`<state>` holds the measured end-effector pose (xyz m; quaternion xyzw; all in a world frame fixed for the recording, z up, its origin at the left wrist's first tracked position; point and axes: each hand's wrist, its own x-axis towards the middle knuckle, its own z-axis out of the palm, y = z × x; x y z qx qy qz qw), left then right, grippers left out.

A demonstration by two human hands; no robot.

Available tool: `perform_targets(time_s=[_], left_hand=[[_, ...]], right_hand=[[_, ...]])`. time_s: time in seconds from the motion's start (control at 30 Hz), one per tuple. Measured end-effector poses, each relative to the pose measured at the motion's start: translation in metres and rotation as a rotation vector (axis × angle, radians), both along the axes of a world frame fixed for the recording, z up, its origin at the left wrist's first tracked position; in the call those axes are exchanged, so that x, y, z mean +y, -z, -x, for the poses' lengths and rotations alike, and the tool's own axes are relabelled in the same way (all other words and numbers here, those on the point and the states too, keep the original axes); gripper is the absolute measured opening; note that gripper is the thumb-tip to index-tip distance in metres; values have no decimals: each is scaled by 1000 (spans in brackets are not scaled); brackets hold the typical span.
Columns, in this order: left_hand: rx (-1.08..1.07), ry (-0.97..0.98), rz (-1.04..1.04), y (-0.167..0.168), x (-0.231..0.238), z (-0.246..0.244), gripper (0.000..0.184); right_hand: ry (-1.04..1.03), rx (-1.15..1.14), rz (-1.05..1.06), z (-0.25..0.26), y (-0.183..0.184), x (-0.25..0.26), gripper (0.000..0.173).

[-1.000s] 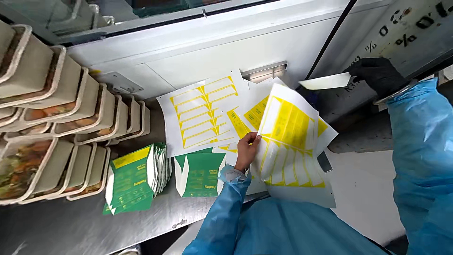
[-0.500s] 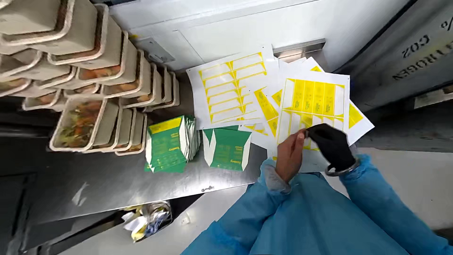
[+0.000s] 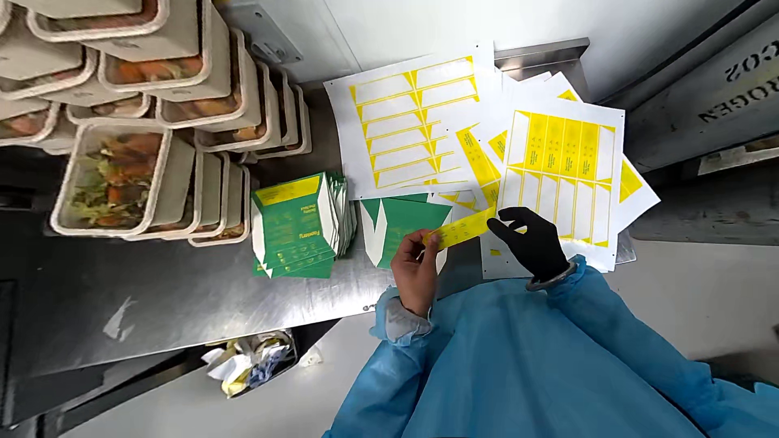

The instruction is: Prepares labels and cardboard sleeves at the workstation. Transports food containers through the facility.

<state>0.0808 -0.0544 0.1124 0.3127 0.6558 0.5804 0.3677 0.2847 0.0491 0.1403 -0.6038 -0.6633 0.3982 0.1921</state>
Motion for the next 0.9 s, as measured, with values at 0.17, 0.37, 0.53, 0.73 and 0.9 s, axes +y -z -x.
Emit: perform_targets(time_s=[0.17,0.37,0.53,0.73,0.9], left_hand=[[-20,28,-16,1,-4,25,17],[-18,-100,81,28,2,63,17],[76,-101,196,46,28,92,13],[249,-43,375,66,47,115,46],[359,-134,397,76,61,121,73]], right_hand=[[110,99,13,32,11,-2,18],[105,312,39,64,29,-28,11],[188,293,2,96,74,-29,16],[210,135,-64,120,112,-20,20],[150,-11,-140,129,121,-11,21]])
